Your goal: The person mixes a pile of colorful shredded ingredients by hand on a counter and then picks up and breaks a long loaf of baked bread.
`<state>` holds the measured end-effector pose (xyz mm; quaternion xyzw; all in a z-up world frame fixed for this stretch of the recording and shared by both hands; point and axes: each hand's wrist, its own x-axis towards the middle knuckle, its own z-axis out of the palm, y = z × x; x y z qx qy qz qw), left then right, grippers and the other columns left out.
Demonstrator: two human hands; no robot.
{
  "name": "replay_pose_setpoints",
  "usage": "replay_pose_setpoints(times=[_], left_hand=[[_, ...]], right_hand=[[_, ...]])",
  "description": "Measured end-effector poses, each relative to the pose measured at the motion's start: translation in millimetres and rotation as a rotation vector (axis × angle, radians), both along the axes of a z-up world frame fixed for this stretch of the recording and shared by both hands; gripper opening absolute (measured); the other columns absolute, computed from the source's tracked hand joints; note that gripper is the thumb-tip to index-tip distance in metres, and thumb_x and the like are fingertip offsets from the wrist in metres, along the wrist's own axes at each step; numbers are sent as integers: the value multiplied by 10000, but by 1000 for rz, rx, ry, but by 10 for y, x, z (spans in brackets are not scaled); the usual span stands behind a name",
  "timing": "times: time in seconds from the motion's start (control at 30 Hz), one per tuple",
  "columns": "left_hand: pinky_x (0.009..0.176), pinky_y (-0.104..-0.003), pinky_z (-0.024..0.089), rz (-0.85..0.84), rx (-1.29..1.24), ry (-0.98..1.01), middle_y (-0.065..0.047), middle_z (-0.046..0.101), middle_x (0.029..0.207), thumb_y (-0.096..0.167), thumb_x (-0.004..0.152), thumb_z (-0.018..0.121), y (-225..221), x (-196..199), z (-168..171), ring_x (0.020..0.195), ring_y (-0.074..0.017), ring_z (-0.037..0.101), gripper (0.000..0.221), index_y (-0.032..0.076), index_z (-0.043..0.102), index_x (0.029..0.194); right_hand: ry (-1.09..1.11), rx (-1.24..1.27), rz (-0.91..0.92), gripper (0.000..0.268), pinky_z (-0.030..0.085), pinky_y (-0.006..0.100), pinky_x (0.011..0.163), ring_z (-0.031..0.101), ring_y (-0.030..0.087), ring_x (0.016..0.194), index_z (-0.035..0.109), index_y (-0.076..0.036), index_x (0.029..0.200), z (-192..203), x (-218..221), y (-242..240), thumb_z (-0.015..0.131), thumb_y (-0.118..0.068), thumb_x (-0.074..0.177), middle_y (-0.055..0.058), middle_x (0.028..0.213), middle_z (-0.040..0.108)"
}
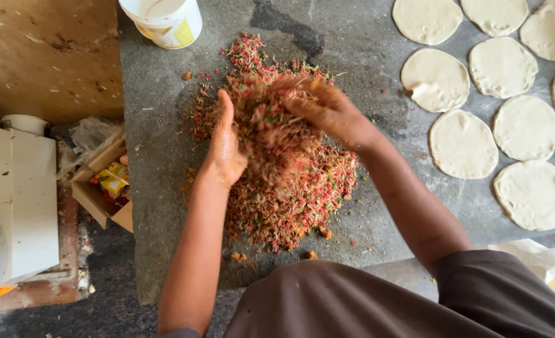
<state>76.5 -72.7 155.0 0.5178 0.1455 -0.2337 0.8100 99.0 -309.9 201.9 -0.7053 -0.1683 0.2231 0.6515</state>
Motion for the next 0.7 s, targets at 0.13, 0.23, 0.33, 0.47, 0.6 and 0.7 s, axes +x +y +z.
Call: replay_pose_setpoints(times=[0.13,0.23,0.33,0.47,0.6,0.7], left_hand=[[1235,-591,182,-176,570,-160,-163,217,1705,937,813,320,357,-120,-474,1586,-326,194,1163,111,228,1626],[1270,-573,225,-67,1109,-391,-202,264,1725,830,945,318,590,-667,-1099,1598,-370,220,940,124,508,1534],[1311,-596,220,204,1263,-498,-224,246,1777,738,1046,311,392,-971,-1503,1635,-372,236,871,66,394,1593],[1266,-612,160,570,676,-394,-197,201,1741,718,965,536,-590,-759,-1572,1605,-359,168,1009,73,193,1661],[1159,-629,211,600,269,13,-107,194,1691,755,821,542,-821,-486,-1164,1541,-324,180,1065,233,133,1654],[1084,-673,407,555,-72,230,-138,388,1579,777,756,504,-819,-400,-801,1473,-367,369,1024,291,188,1600]], right_hand=[[-271,-353,-332,597,420,511,1156,529,335,1409,486,-53,1488,-680,-41,-583,537,-489,1084,182,1497,583],[-117,-584,-578,547,544,555,995,601,361,1209,591,-107,1406,-1480,-513,-919,529,-490,1020,187,1436,547],[-291,-291,-743,506,462,536,1137,597,322,1325,619,-80,1383,-2048,-1152,-707,537,-466,1067,174,1396,651],[43,59,-1097,560,486,600,1058,581,335,1304,620,-85,1331,-2292,-890,152,618,-480,934,160,1418,617],[770,396,-1008,642,510,602,1030,633,341,1243,559,-181,1394,-1723,-659,291,496,-594,907,147,1395,629],[703,798,-843,664,511,528,1077,621,315,1273,548,-138,1444,-1248,-515,337,534,-555,927,123,1430,620]])
